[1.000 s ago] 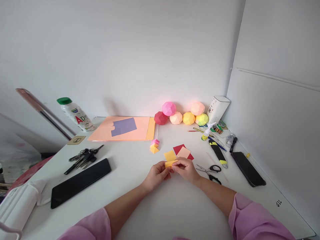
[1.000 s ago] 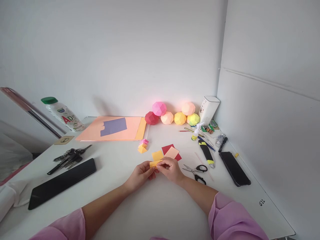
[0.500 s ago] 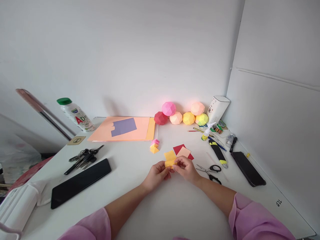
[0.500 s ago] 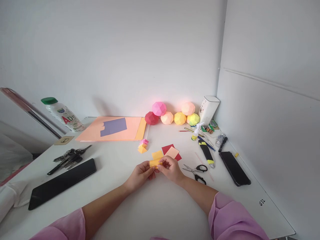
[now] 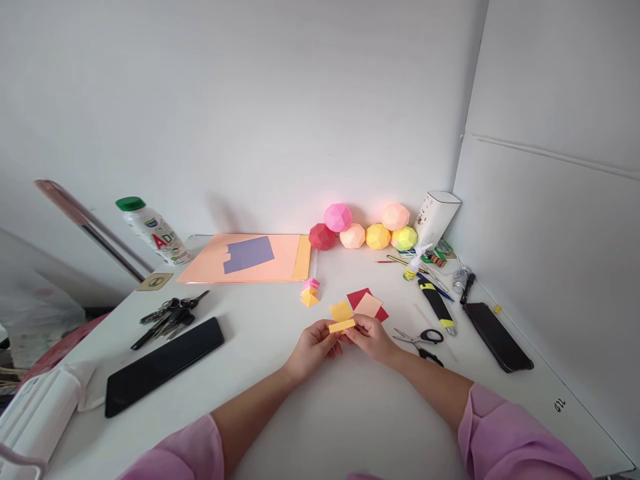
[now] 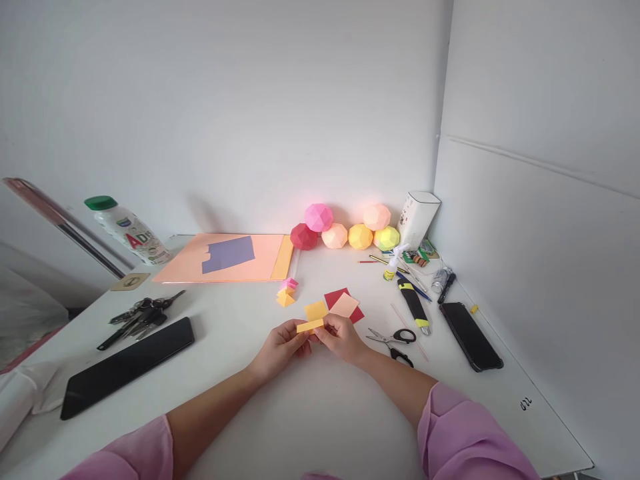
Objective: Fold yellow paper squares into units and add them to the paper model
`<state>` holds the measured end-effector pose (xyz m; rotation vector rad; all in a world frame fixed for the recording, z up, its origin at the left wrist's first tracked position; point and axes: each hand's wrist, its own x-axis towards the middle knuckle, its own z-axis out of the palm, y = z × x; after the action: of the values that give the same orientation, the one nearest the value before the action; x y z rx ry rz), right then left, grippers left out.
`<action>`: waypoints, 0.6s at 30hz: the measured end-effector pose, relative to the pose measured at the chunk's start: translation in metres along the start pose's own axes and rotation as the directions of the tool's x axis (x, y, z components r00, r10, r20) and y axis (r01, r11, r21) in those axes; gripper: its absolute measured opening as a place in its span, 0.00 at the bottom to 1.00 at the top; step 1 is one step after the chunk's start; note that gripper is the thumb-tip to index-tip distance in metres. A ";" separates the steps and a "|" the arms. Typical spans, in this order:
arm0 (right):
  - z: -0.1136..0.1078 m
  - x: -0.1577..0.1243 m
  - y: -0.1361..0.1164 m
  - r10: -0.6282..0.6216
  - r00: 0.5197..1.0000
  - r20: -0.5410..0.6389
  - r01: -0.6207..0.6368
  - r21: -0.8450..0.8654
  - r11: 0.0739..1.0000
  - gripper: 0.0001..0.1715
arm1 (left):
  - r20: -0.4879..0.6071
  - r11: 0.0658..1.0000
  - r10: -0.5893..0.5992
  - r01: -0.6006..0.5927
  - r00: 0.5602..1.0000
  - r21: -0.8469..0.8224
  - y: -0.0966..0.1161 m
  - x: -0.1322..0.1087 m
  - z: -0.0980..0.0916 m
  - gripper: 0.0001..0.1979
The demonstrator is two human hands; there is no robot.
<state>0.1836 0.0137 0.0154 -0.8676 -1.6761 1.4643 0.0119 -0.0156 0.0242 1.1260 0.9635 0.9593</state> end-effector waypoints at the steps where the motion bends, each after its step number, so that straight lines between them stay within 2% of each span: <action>1: 0.000 0.000 0.000 0.000 1.000 0.003 0.000 0.008 1.000 0.13 | 0.006 1.000 -0.002 0.002 1.000 0.001 0.000 0.000 0.000 0.16; 9: -0.001 0.001 0.000 0.027 0.999 0.028 -0.028 0.032 0.999 0.15 | 0.014 0.999 -0.024 0.023 1.000 0.030 0.001 -0.001 -0.001 0.18; 14: -0.003 0.001 0.001 0.070 0.997 -0.014 -0.070 0.015 0.997 0.16 | 0.027 0.998 -0.057 0.056 0.998 0.043 0.001 -0.002 -0.002 0.17; 18: -0.004 0.001 0.005 0.049 0.999 -0.003 -0.049 0.008 0.999 0.15 | 0.035 0.997 -0.053 0.051 0.998 0.066 -0.002 -0.002 -0.002 0.16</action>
<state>0.1869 0.0173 0.0108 -0.9116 -1.6566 1.5008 0.0092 -0.0169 0.0222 1.1632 0.9955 0.8681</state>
